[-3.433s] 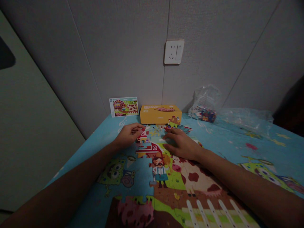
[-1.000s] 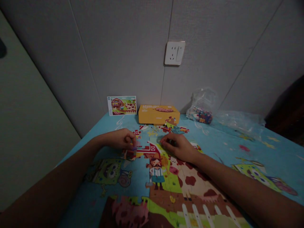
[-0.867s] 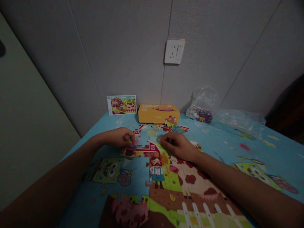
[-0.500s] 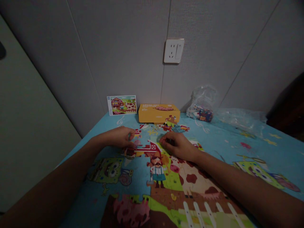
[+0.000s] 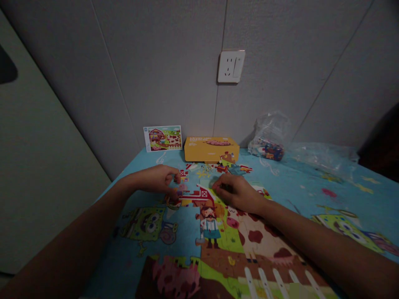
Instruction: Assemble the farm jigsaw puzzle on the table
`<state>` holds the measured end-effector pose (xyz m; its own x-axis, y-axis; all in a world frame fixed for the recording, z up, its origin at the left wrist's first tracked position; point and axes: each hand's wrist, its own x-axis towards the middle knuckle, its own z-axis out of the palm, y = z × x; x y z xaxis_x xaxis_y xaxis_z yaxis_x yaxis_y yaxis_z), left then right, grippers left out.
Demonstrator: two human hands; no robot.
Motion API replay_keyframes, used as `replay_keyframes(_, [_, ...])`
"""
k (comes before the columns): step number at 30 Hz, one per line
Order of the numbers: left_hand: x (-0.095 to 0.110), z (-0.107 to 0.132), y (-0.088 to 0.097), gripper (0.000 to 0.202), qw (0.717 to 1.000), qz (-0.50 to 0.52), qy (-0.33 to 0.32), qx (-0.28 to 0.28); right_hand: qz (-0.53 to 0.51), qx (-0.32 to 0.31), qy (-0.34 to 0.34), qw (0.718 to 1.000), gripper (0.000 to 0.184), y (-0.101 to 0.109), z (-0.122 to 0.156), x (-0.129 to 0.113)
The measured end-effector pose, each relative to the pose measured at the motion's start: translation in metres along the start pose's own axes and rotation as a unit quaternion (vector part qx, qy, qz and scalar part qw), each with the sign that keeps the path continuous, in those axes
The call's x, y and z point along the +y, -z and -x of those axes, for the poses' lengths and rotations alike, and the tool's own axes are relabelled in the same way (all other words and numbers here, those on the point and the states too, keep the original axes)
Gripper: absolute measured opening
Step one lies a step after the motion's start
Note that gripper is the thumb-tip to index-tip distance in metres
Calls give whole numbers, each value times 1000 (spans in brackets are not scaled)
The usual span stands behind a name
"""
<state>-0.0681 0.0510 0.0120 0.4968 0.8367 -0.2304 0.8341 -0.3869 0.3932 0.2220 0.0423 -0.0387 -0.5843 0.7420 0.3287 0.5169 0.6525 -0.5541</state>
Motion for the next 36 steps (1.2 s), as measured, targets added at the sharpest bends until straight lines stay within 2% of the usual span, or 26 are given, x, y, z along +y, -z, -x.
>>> replay_keyframes(3, [5, 3, -3, 45, 999, 4, -7, -43, 1, -5, -2, 1000, 17, 0, 0, 1])
replay_keyframes(8, [10, 5, -4, 36, 999, -18, -11, -41, 1, -9, 6, 1000, 17, 0, 0, 0])
replay_keyframes(11, [12, 6, -1, 30, 998, 24, -5, -63, -1, -8, 5, 1000, 17, 0, 0, 0])
replay_keyframes(14, [18, 5, -3, 22, 994, 72, -27, -75, -1, -8, 9, 1000, 18, 0, 1, 0])
replay_keyframes(20, [40, 0, -26, 21, 979, 170, -35, -105, 5, -16, 17, 1000, 17, 0, 0, 1])
replay_keyframes(23, [44, -1, -30, 29, 984, 145, -56, -87, 10, -22, 26, 999, 17, -1, 0, 2])
replay_keyframes(26, [42, 2, -24, 50, 992, 80, -70, -66, 10, -23, 29, 999, 18, -1, -1, 2])
replay_keyframes(28, [39, 5, -19, 59, 994, 32, -67, -77, 8, -23, 30, 999, 18, -1, 0, 2])
replay_keyframes(32, [38, 8, -16, 56, 992, -4, -60, -112, 10, -23, 33, 999, 18, -1, 0, 2])
replay_keyframes(36, [42, 8, -18, 51, 991, -10, -68, -112, 19, -28, 38, 999, 18, 0, 0, 1])
